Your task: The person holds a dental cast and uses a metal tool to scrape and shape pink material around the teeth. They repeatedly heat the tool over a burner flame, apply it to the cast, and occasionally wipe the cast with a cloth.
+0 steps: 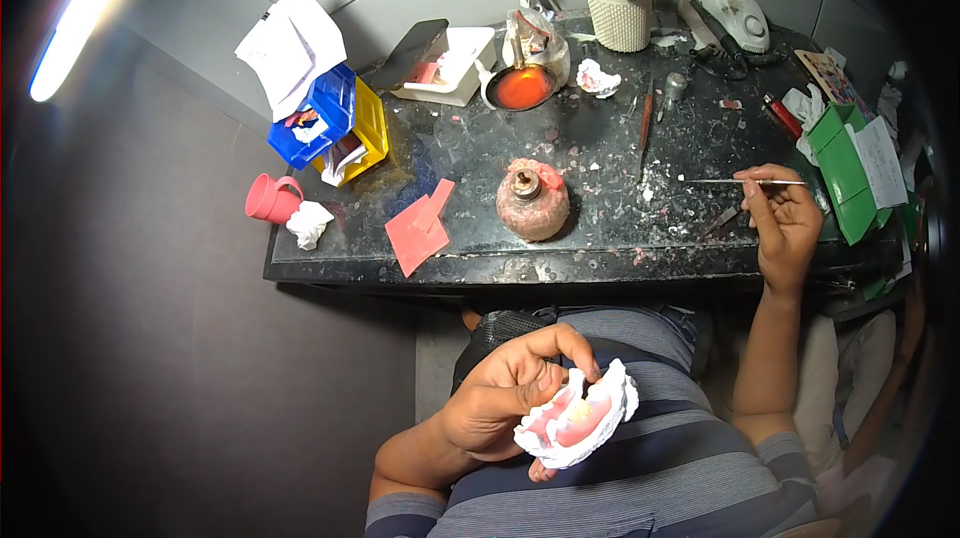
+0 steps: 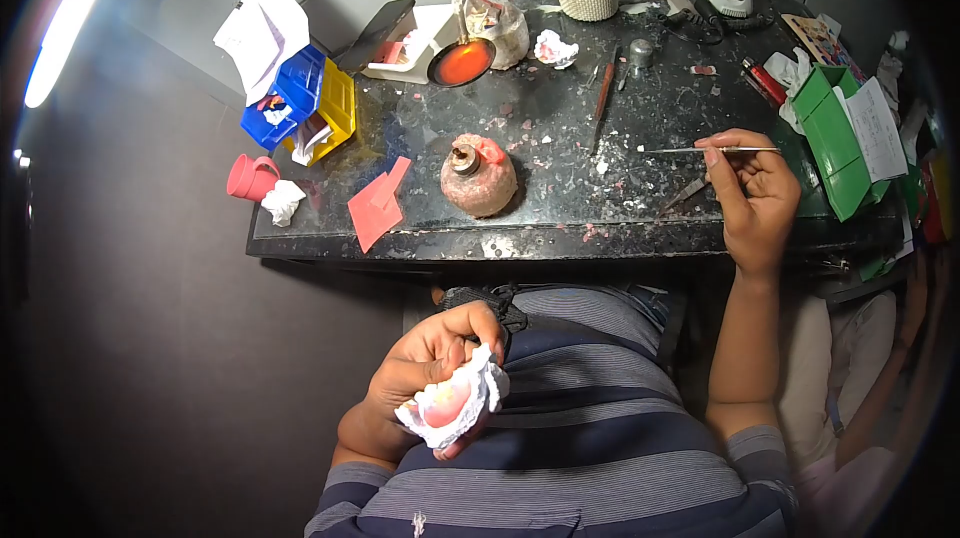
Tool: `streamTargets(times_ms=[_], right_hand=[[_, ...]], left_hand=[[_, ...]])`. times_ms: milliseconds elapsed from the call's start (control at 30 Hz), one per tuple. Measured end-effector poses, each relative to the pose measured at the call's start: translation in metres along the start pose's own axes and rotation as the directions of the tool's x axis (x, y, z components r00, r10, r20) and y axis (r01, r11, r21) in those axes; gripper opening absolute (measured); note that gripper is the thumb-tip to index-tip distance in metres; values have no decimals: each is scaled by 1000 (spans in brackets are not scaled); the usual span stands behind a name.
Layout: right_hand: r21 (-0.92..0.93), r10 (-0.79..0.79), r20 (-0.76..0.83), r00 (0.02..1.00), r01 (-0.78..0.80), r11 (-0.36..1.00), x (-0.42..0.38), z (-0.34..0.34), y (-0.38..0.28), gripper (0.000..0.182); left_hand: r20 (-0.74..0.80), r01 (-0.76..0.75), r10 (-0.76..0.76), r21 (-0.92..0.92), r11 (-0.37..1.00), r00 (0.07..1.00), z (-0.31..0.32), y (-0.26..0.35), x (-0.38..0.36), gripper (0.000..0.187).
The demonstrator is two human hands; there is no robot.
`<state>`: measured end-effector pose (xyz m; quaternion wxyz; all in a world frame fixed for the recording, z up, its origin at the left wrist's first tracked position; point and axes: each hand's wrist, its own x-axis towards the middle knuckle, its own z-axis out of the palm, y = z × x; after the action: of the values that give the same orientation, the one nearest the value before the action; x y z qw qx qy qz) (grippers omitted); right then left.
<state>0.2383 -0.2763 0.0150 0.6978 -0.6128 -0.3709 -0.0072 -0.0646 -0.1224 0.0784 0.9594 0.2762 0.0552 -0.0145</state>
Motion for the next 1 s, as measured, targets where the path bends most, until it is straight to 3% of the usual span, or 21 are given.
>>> streamTargets(times_ms=[67, 200, 267, 533, 1000], right_hand=[[6, -1, 2, 1000, 1, 1000, 0, 0, 0, 13], [13, 2, 4, 1000, -2, 1000, 0, -1, 2, 13], [18, -3, 4, 1000, 3, 1000, 0, -1, 2, 13], [0, 1, -7, 1000, -1, 1000, 0, 2, 0, 13], [13, -1, -14, 1000, 1, 1000, 0, 1, 3, 14]], left_hand=[[-7, 42, -43, -117, 992, 999, 7, 4, 1, 36], [-18, 25, -28, -125, 992, 999, 2, 1, 0, 34], [-1, -61, 61, 37, 997, 998, -8, -4, 1, 35], [-44, -152, 164, 207, 966, 985, -13, -5, 1, 33], [-52, -157, 173, 232, 960, 984, -10, -2, -2, 35]])
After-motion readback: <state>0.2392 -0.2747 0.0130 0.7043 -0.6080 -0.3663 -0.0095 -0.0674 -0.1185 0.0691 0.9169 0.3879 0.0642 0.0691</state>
